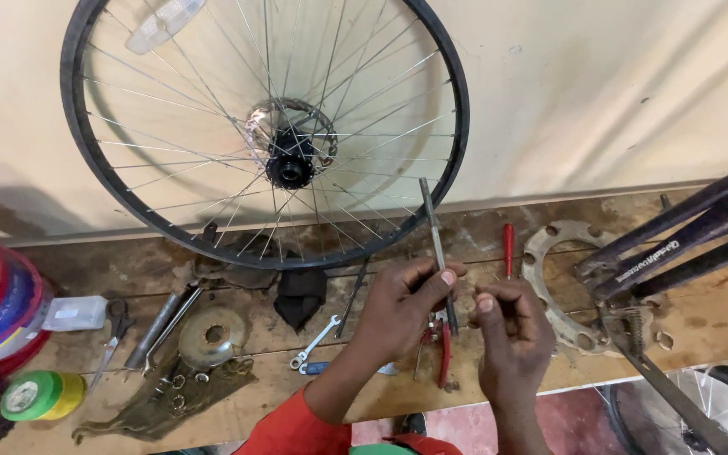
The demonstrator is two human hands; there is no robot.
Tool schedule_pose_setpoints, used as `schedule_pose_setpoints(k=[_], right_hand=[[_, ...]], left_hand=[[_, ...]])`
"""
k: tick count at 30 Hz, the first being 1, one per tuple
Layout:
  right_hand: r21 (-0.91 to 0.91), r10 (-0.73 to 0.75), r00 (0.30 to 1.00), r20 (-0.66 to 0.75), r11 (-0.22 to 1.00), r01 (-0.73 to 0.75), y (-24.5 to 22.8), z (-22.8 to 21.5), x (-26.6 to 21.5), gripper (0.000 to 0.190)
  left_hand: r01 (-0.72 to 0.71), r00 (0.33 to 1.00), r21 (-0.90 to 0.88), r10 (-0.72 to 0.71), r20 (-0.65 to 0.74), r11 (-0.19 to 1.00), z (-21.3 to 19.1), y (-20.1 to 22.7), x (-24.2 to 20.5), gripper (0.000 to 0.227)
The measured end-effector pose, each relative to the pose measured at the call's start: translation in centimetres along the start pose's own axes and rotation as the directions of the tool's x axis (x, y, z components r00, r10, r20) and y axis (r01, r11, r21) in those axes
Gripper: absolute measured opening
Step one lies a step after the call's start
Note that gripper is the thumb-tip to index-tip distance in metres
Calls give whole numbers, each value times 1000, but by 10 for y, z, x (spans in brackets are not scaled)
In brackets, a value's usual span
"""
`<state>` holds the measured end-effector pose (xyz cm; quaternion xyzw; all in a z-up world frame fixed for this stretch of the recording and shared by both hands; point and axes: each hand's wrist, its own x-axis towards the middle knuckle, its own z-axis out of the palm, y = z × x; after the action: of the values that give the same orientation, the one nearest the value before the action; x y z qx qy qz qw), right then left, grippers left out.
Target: Repairing and adjusting a bicycle wheel axle on a workbench using various hand tools
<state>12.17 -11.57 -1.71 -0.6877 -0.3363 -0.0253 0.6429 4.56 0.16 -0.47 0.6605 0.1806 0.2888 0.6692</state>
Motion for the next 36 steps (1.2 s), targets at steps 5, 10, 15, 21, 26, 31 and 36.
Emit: schedule_pose_setpoints(k=[5, 10, 15, 21, 26, 31, 36], right_hand=[[183, 280, 951, 131, 936, -301, 8, -8, 27, 27], [282, 387, 890, 240, 850, -445, 17, -11, 40, 32], [455, 360, 873, 328, 750, -480, 30, -12, 44, 19], [483, 311, 877, 366, 742, -465, 35, -14, 45, 15], [485, 335, 876, 348, 735, -474, 31, -11, 46, 14], [498, 344, 880, 329, 728, -471, 36, -11, 44, 11], [446, 398, 873, 282, 752, -486, 39, -10, 41, 10]], left_hand=[[77, 979, -51, -65, 195, 996, 3, 21, -8, 36], [113, 958, -72, -89, 272, 991, 7, 17, -16, 25], [177, 936, -173, -111, 336, 969, 9, 7, -21, 30], [106, 952, -109, -69, 298, 988, 10, 20, -26, 33], [115, 970, -26, -106, 220, 993, 12, 13, -28, 16], [182, 966, -118, -155, 208, 976, 12, 18, -29, 14], [150, 981, 40, -153, 118, 988, 10, 3, -25, 15]])
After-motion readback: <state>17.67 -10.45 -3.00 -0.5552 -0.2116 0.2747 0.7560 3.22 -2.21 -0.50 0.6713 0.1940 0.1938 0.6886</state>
